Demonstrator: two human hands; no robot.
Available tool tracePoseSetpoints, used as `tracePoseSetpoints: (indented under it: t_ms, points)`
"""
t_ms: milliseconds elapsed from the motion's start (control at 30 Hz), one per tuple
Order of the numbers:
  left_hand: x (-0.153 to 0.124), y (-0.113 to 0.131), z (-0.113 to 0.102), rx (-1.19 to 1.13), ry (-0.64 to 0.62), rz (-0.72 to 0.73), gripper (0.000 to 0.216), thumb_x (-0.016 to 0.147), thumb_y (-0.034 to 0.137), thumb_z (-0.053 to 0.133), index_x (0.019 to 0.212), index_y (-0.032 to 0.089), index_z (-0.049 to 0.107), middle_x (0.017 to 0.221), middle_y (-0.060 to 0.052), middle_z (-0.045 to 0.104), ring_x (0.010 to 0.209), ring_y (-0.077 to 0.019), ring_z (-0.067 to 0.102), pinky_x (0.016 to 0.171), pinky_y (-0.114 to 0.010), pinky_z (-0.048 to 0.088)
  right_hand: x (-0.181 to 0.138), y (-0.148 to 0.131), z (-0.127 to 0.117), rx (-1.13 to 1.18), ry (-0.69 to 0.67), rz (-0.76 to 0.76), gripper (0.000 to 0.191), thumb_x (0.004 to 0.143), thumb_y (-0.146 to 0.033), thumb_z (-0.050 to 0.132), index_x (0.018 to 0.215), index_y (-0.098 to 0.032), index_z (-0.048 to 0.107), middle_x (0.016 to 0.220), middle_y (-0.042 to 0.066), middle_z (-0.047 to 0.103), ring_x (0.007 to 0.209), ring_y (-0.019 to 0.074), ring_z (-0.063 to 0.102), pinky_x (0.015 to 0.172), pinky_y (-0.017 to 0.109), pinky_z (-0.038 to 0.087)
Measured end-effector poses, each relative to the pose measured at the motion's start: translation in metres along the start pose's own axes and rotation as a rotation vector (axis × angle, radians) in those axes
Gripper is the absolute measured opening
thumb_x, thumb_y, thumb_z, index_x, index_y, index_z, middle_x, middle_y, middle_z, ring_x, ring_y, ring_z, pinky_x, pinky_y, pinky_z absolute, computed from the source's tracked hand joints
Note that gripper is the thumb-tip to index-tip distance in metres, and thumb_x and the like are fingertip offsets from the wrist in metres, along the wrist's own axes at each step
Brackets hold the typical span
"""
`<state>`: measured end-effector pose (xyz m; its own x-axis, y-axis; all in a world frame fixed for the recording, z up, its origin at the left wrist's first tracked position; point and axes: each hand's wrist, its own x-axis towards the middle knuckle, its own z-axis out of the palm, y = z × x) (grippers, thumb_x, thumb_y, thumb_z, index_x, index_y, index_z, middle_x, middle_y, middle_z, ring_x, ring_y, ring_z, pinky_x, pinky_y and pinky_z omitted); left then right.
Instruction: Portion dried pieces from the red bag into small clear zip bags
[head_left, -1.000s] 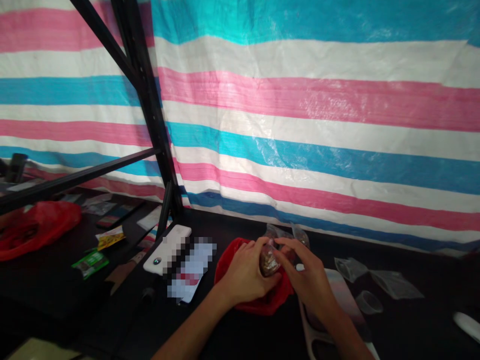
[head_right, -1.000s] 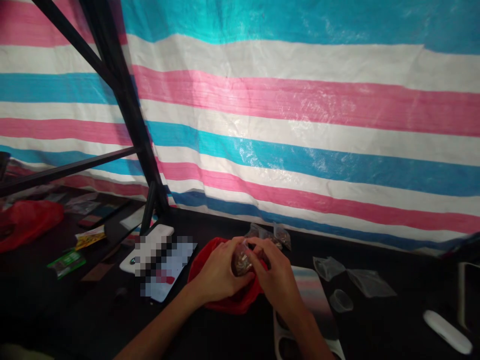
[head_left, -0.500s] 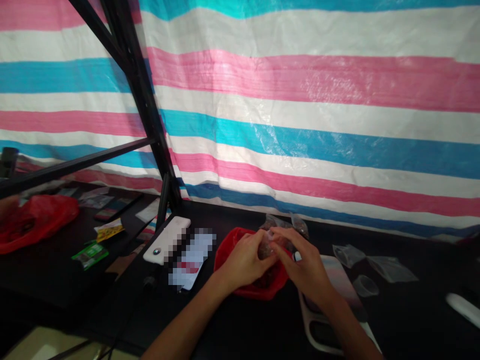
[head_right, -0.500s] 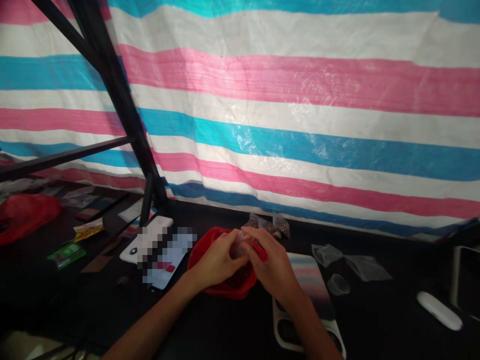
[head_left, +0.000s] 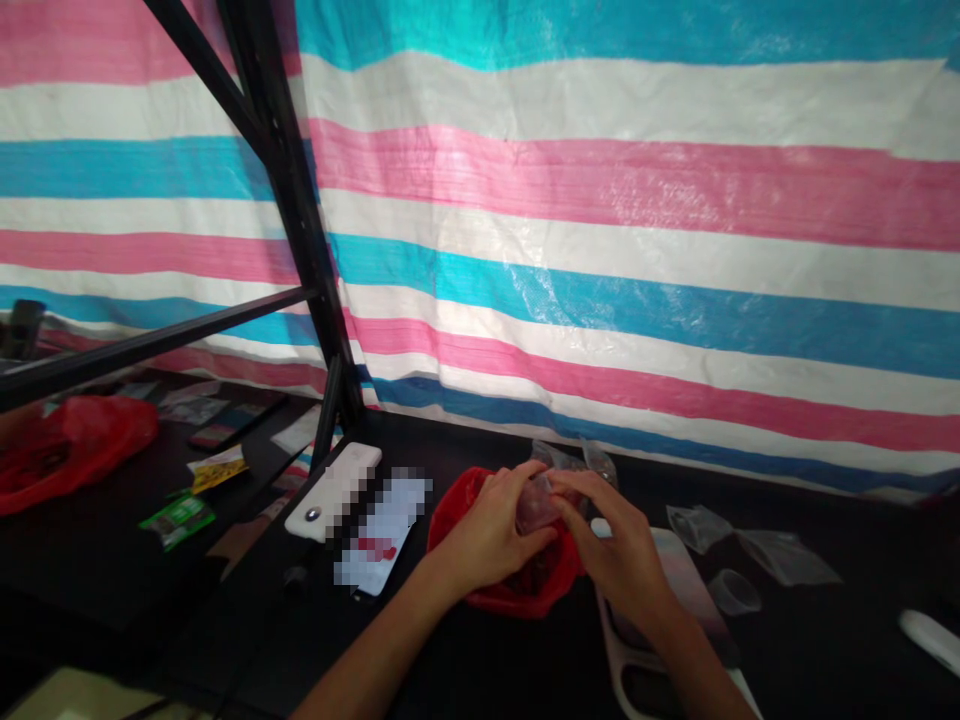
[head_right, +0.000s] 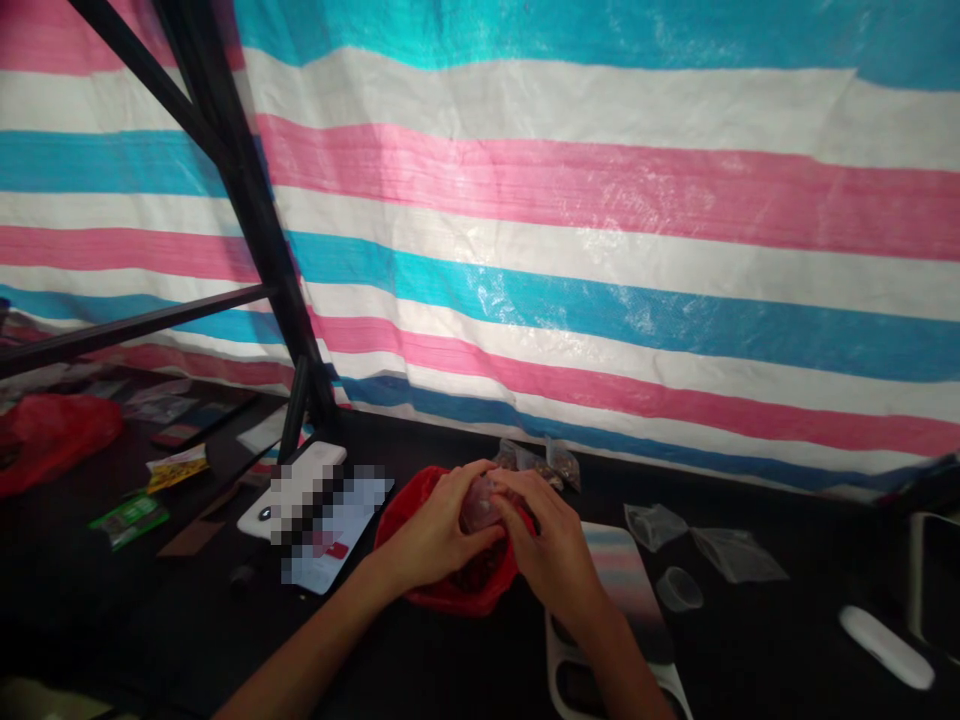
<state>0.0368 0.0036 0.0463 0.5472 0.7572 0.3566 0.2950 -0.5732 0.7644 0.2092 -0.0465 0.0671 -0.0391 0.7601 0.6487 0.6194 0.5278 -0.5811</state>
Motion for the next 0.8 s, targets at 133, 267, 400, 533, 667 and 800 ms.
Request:
tracePoseSetpoints:
  t_ms: [133,267,400,533,667,800]
  points:
    - [0.002,-0.002,-0.001,-0.077,-0.013,0.002,0.056,0.089,0.021,0.067,0.141,0.025,0.047,0.137,-0.007,0.063,0.123,-0.0232,0.061,0.108,-0.041,0.046,0.001,-0.002,0.0,0.004,-0.007,-0.014,0.021,0.093,-0.027,0.062,0.113,-0.027,0.069,0.108,0.006,0.075,0.099,0.0223,0.071,0.089,0.036,0.058]
    - [0.001,0.001,-0.003,-0.046,-0.03,0.011,0.066,0.081,0.023,0.077,0.14,0.028,0.048,0.125,-0.005,0.068,0.113,-0.0246,0.065,0.102,-0.041,0.049,0.003,-0.002,-0.003,-0.025,0.007,-0.005,0.021,0.095,-0.028,0.059,0.114,-0.027,0.07,0.098,0.004,0.075,0.085,0.0196,0.07,0.082,0.033,0.058]
    - [0.0,0.003,-0.009,0.034,0.06,0.093,0.071,0.079,0.03,0.079,0.142,0.025,0.046,0.131,-0.009,0.061,0.124,-0.0269,0.056,0.109,-0.045,0.045,0.01,0.012,-0.021,-0.134,0.155,0.075,0.023,0.095,-0.036,0.058,0.108,-0.024,0.072,0.095,0.005,0.074,0.081,0.0201,0.068,0.079,0.033,0.056]
    - [0.001,-0.001,-0.017,0.16,0.188,0.193,0.051,0.091,0.028,0.063,0.139,0.022,0.046,0.137,-0.012,0.055,0.133,-0.0283,0.044,0.115,-0.05,0.038,0.012,0.049,-0.06,-0.367,0.375,0.308,0.035,0.09,-0.045,0.056,0.111,-0.021,0.072,0.089,0.007,0.075,0.081,0.0245,0.069,0.077,0.036,0.054]
    - [0.004,-0.003,-0.021,0.211,0.242,0.198,0.037,0.098,0.025,0.05,0.135,0.021,0.048,0.131,-0.012,0.057,0.127,-0.0268,0.046,0.112,-0.049,0.041,-0.004,0.097,-0.096,-0.725,0.218,0.518,0.037,0.089,-0.034,0.045,0.11,-0.021,0.073,0.095,0.013,0.076,0.083,0.0308,0.072,0.074,0.041,0.053]
    - [0.004,-0.001,-0.021,0.234,0.283,0.199,0.032,0.1,0.022,0.047,0.131,0.021,0.05,0.126,-0.011,0.058,0.123,-0.0259,0.047,0.109,-0.047,0.043,-0.021,0.123,-0.1,-0.965,-0.012,0.601,0.035,0.084,-0.032,0.052,0.106,-0.02,0.076,0.095,0.019,0.075,0.087,0.0373,0.071,0.077,0.05,0.052]
